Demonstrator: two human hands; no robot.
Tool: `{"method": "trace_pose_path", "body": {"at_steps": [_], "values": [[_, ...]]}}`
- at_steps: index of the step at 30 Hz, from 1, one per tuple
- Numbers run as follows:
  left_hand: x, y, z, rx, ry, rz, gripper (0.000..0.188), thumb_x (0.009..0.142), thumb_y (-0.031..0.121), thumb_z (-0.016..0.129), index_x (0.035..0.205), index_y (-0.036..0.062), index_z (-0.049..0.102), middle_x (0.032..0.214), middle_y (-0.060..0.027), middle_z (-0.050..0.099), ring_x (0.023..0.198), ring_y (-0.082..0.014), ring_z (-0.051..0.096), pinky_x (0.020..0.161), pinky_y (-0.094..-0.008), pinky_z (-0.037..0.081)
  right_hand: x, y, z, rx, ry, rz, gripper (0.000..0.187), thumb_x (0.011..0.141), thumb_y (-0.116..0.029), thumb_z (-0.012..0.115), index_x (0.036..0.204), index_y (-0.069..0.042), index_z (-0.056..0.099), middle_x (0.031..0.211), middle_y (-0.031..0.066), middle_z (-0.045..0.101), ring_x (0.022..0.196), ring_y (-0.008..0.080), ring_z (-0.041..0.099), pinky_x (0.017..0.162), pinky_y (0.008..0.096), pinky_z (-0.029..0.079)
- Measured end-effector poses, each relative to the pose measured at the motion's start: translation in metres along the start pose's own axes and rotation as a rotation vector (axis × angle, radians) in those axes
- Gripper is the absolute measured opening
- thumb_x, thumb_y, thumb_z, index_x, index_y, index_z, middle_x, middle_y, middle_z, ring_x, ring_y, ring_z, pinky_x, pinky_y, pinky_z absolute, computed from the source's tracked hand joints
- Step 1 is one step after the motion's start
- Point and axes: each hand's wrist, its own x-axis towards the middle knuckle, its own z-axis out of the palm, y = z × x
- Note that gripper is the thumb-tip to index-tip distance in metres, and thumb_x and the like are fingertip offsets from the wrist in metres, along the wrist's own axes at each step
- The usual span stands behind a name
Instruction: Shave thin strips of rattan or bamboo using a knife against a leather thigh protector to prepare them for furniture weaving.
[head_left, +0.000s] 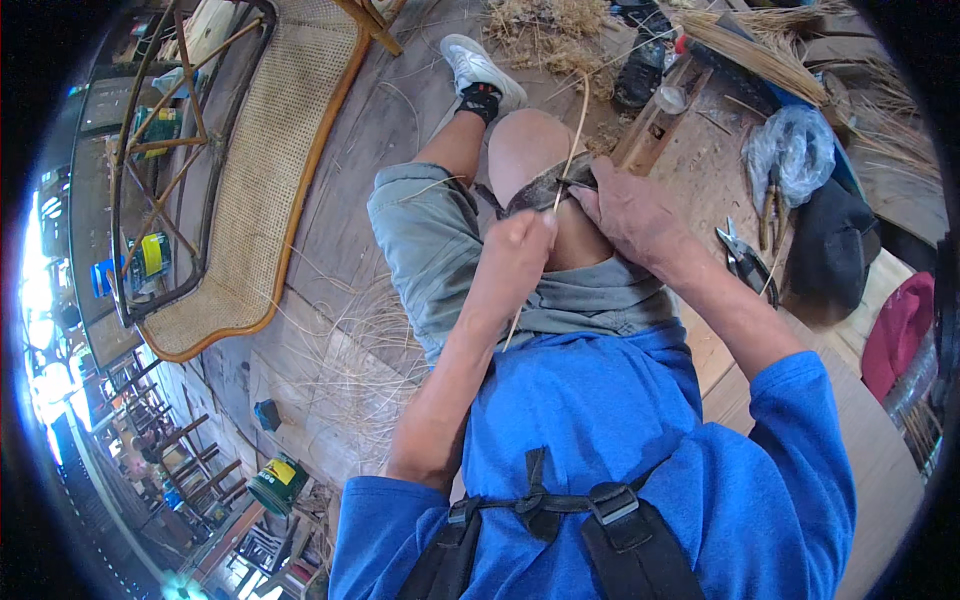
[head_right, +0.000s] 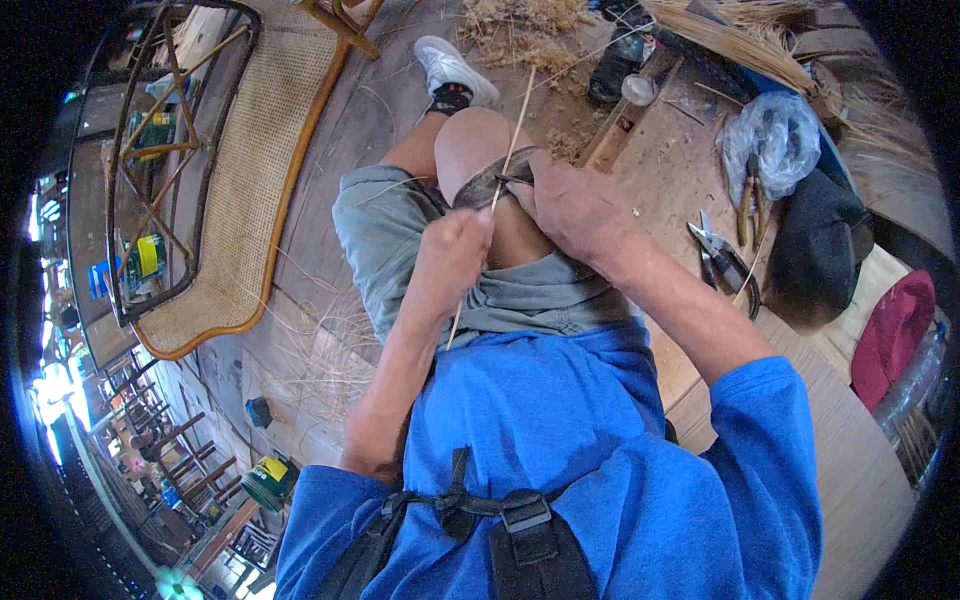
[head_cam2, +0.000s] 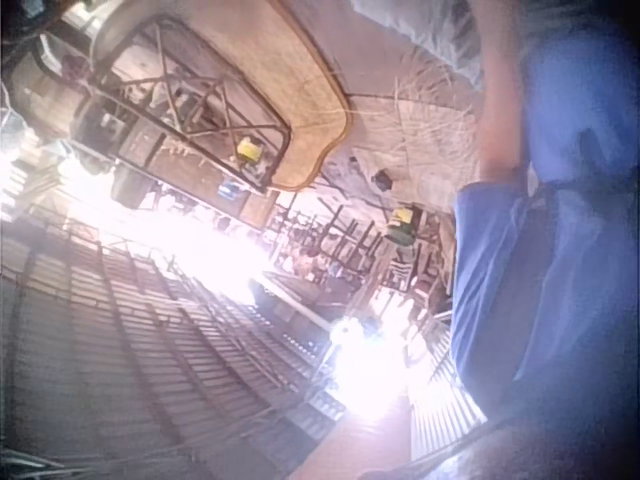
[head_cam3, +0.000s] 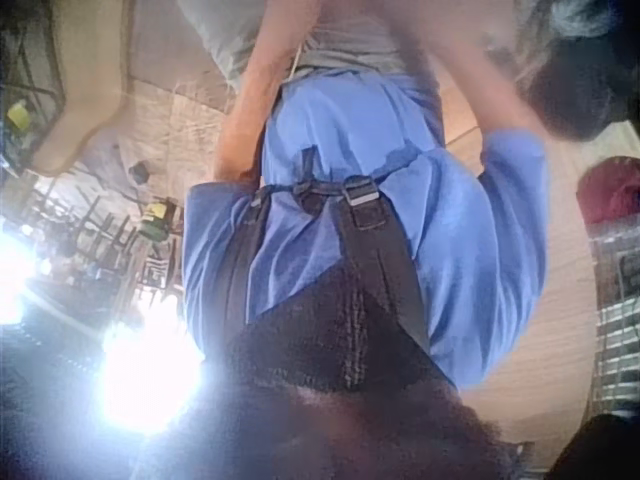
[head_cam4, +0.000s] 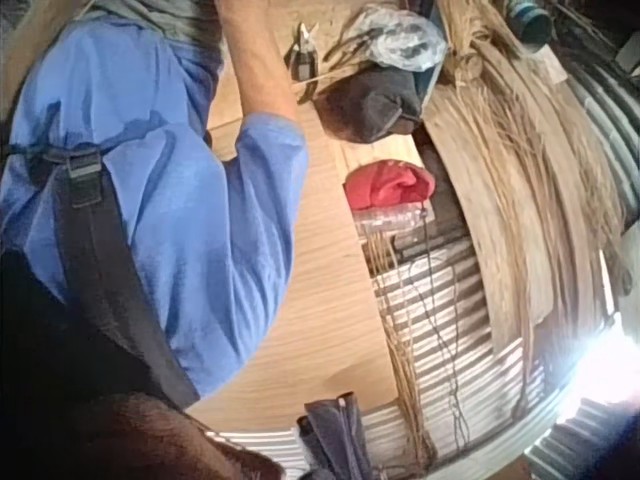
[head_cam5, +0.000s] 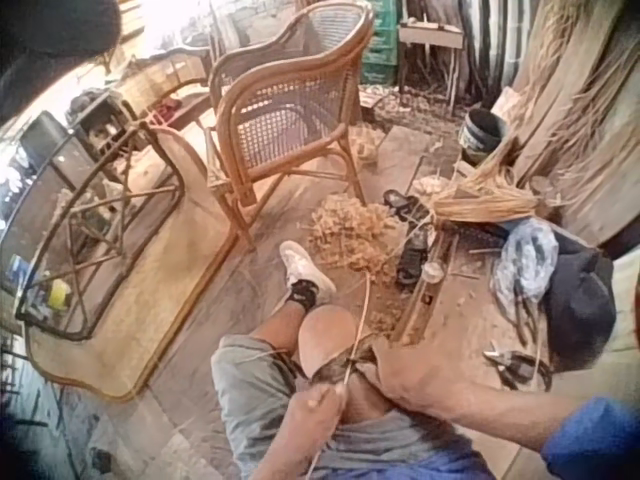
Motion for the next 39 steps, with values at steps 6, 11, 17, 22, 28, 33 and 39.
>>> {"method": "trace_pose_path", "body": {"at_steps": [6, 11, 17, 22, 28, 33, 39], "values": [[-0.115, -0.032, -0.065, 0.129, -0.122, -0.228, 0.037, 0.088, 0.026, 0.05, 0.058, 0.0057, 0.042, 0.053, 0.0034, 0.038, 0.051, -0.0051, 0.033, 0.044, -0.025, 0.027, 0.008, 0.008, -0.002, 0.001, 0.009, 0.032, 0.035, 0.089, -0.036, 0.043, 0.098, -0.003, 0.044, 0.08, 0.0204, 0.061, 0.075, 0.0385, 0.06, 0.066, 0.0482, 0.047], [-0.181, -0.051, -0.093, -0.055, -0.084, -0.375, 0.035, 0.087, 0.027, 0.052, 0.059, 0.0055, 0.044, 0.054, 0.0037, 0.04, 0.052, -0.0051, 0.035, 0.045, -0.0235, 0.028, 0.009, 0.027, -0.003, 0.211, -0.005, 0.097, 0.042, 0.085, -0.041, 0.048, 0.097, 0.0, 0.047, 0.084, 0.0235, 0.06, 0.082, 0.0418, 0.057, 0.07, 0.0484, 0.044], [-0.064, 0.013, -0.027, 0.292, 0.027, -0.028, 0.031, 0.086, 0.023, 0.049, 0.068, -0.0027, 0.047, 0.056, -0.0092, 0.042, 0.055, -0.0134, 0.042, 0.051, -0.032, 0.036, 0.002, 0.052, -0.027, 0.331, 0.076, 0.086, 0.038, 0.087, -0.037, 0.048, 0.091, 0.0, 0.052, 0.08, 0.0238, 0.056, 0.078, 0.0382, 0.054, 0.069, 0.0414, 0.042], [0.024, 0.029, 0.01, 0.272, 0.064, 0.273, 0.036, 0.087, 0.025, 0.05, 0.066, -0.0038, 0.049, 0.052, -0.0091, 0.043, 0.051, -0.0131, 0.042, 0.048, -0.0315, 0.036, -0.002, 0.021, -0.009, 0.031, 0.023, 0.005, 0.033, 0.089, -0.035, 0.044, 0.092, -0.002, 0.049, 0.081, 0.0217, 0.059, 0.076, 0.0408, 0.057, 0.064, 0.0481, 0.043], [-0.011, 0.016, -0.003, 0.169, -0.007, 0.183, 0.032, 0.087, 0.022, 0.049, 0.068, -0.0031, 0.046, 0.054, -0.0102, 0.041, 0.054, -0.0126, 0.041, 0.048, -0.0333, 0.035, 0.0, 0.011, 0.012, 0.001, 0.008, 0.019, 0.029, 0.09, -0.032, 0.043, 0.095, -0.004, 0.048, 0.085, 0.0201, 0.06, 0.08, 0.0385, 0.058, 0.067, 0.0468, 0.046], [-0.131, -0.031, -0.075, 0.317, -0.187, -0.2, 0.034, 0.087, 0.025, 0.049, 0.067, -0.0012, 0.046, 0.054, -0.0072, 0.039, 0.056, -0.0108, 0.038, 0.05, -0.0323, 0.035, 0.0, 0.01, 0.001, -0.031, 0.029, 0.019, 0.03, 0.089, -0.032, 0.043, 0.094, -0.004, 0.049, 0.085, 0.0191, 0.061, 0.081, 0.0356, 0.06, 0.068, 0.0454, 0.047], [-0.14, -0.036, -0.095, 0.847, -0.093, 0.071, 0.033, 0.088, 0.033, 0.047, 0.075, 0.0034, 0.054, 0.072, -0.0148, 0.056, 0.068, -0.0322, 0.054, 0.061, -0.0373, 0.042, 0.003, 0.006, 0.004, -0.066, 0.039, 0.012, 0.031, 0.089, -0.033, 0.043, 0.091, -0.003, 0.049, 0.085, 0.0188, 0.061, 0.081, 0.0339, 0.06, 0.068, 0.0427, 0.047]]}}
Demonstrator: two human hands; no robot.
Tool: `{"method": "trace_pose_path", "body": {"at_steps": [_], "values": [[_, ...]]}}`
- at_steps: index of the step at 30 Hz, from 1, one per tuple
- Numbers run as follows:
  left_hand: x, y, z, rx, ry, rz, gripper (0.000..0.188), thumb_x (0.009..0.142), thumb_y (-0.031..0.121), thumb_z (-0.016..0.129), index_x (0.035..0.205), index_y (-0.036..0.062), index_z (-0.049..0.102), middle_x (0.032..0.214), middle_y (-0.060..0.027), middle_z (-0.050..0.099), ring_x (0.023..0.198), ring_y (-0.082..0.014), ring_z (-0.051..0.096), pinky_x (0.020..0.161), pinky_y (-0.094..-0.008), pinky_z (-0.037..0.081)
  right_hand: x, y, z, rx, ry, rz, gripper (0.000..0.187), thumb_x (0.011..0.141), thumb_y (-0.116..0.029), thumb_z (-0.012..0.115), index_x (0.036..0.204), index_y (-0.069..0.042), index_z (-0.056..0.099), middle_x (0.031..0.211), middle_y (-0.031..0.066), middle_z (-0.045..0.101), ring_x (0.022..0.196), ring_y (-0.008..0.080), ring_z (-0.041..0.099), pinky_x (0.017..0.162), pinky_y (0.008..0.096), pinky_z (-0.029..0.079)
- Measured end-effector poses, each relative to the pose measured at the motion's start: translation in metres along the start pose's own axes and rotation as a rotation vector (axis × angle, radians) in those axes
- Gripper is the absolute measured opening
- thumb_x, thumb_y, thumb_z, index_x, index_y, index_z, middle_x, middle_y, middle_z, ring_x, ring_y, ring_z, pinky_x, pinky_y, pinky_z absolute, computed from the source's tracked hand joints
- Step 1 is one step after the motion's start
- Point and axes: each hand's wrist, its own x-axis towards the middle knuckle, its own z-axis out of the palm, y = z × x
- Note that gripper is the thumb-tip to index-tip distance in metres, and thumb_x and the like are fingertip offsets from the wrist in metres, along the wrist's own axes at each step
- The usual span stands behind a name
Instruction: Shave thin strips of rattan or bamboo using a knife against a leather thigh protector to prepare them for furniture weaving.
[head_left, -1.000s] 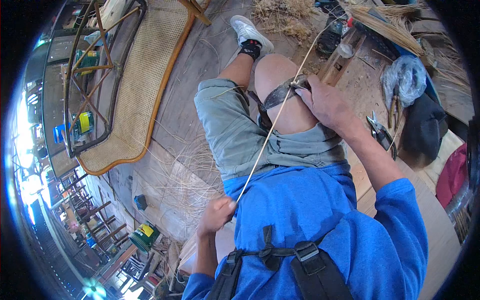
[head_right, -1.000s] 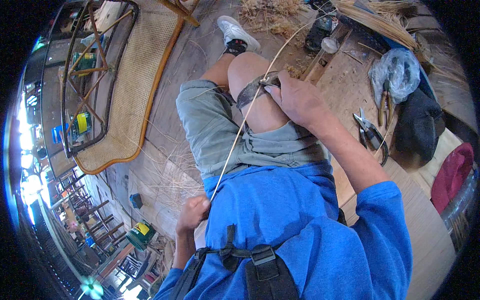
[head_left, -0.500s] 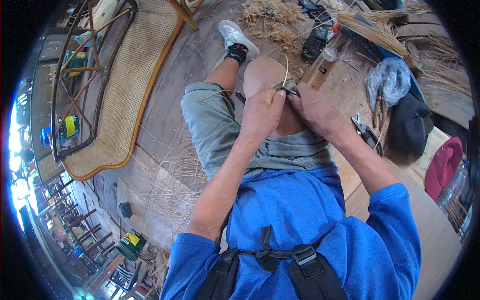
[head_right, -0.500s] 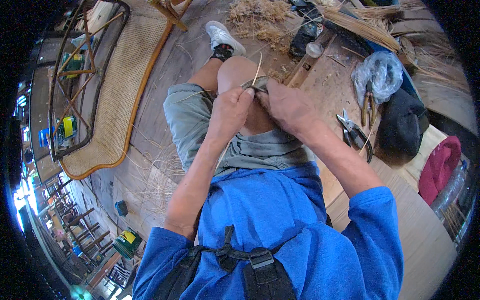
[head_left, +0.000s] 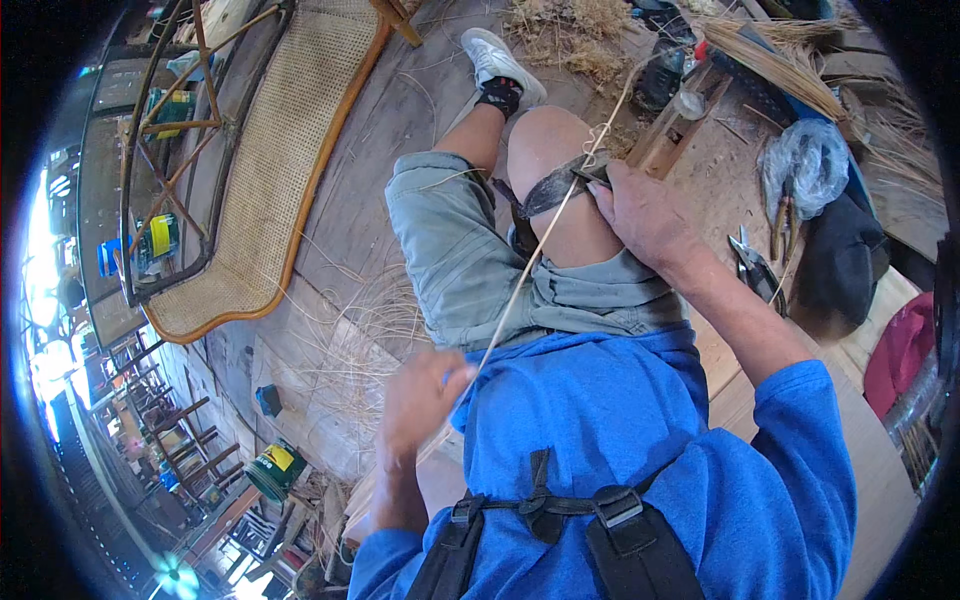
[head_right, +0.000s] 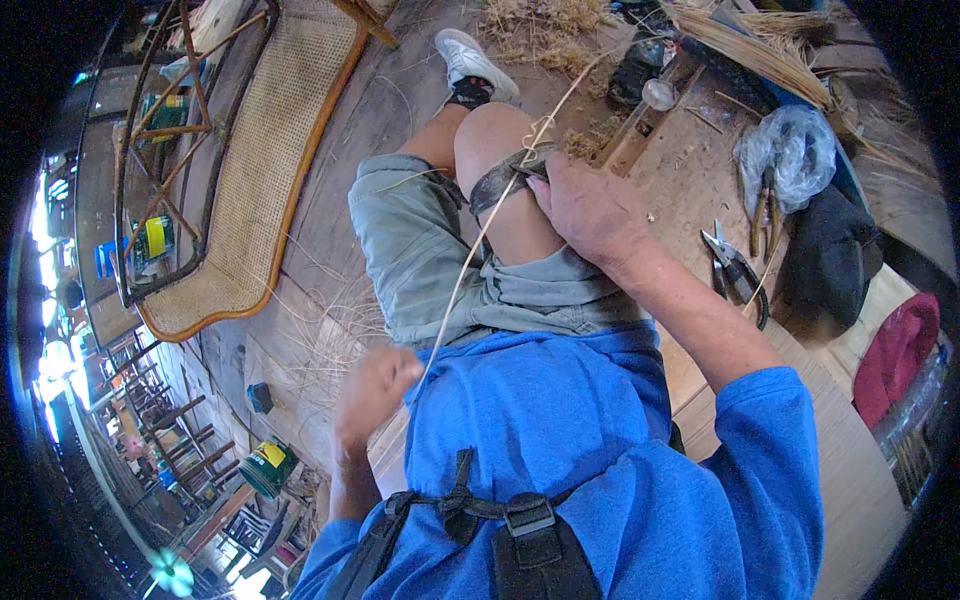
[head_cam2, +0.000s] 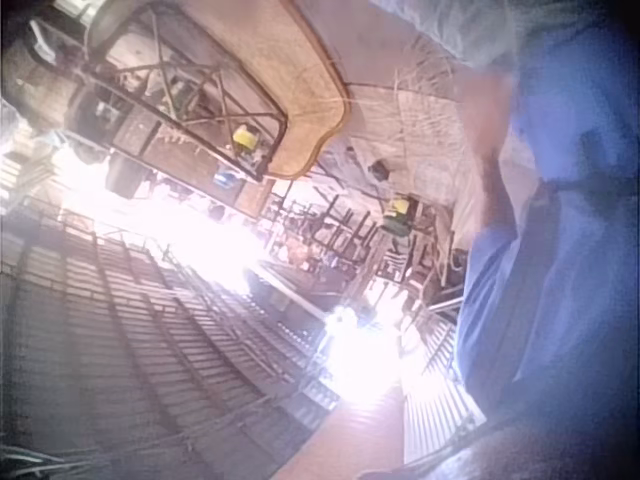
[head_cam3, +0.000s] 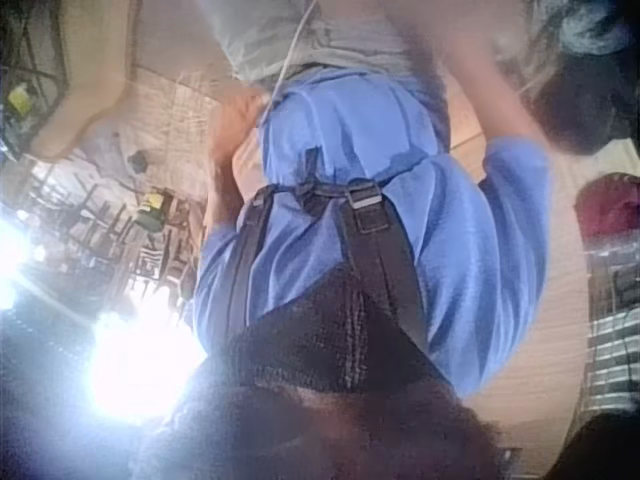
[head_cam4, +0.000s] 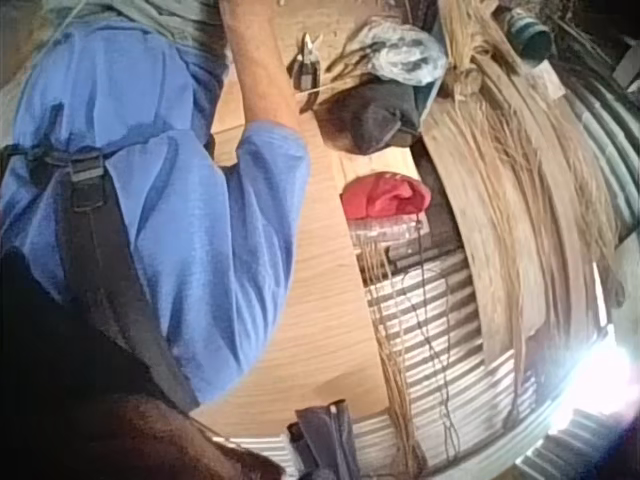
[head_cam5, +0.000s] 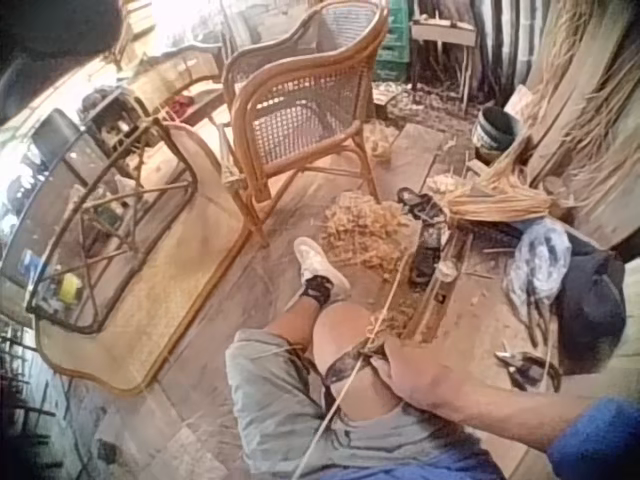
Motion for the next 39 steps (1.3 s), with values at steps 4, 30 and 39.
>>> {"method": "trace_pose_path", "body": {"at_steps": [4, 30, 39], "values": [[0.103, 0.075, -0.025, -0.285, 0.193, -0.077, 0.037, 0.087, 0.036, 0.047, 0.08, 0.0012, 0.056, 0.079, -0.0198, 0.058, 0.075, -0.0351, 0.057, 0.065, -0.0405, 0.044, -0.006, -0.004, -0.001, 0.013, 0.029, -0.031, 0.029, 0.089, -0.032, 0.043, 0.091, -0.003, 0.049, 0.084, 0.0188, 0.061, 0.081, 0.035, 0.059, 0.069, 0.0435, 0.047], [0.053, 0.026, -0.031, -0.25, 0.263, -0.187, 0.031, 0.087, 0.027, 0.047, 0.094, -0.0015, 0.058, 0.088, -0.018, 0.059, 0.084, -0.0307, 0.057, 0.073, -0.0371, 0.043, -0.009, -0.001, -0.007, -0.069, 0.031, 0.005, 0.031, 0.09, -0.032, 0.042, 0.089, -0.003, 0.052, 0.084, 0.0185, 0.062, 0.078, 0.0353, 0.06, 0.068, 0.0438, 0.048], [0.167, 0.074, 0.025, -0.294, 0.263, 0.229, 0.036, 0.087, 0.029, 0.047, 0.068, -0.0015, 0.05, 0.059, -0.0172, 0.051, 0.055, -0.0296, 0.052, 0.053, -0.0397, 0.04, -0.008, -0.001, 0.001, -0.023, 0.093, 0.006, 0.028, 0.089, -0.032, 0.043, 0.089, -0.005, 0.051, 0.081, 0.0174, 0.062, 0.076, 0.0341, 0.061, 0.066, 0.0429, 0.048]]}}
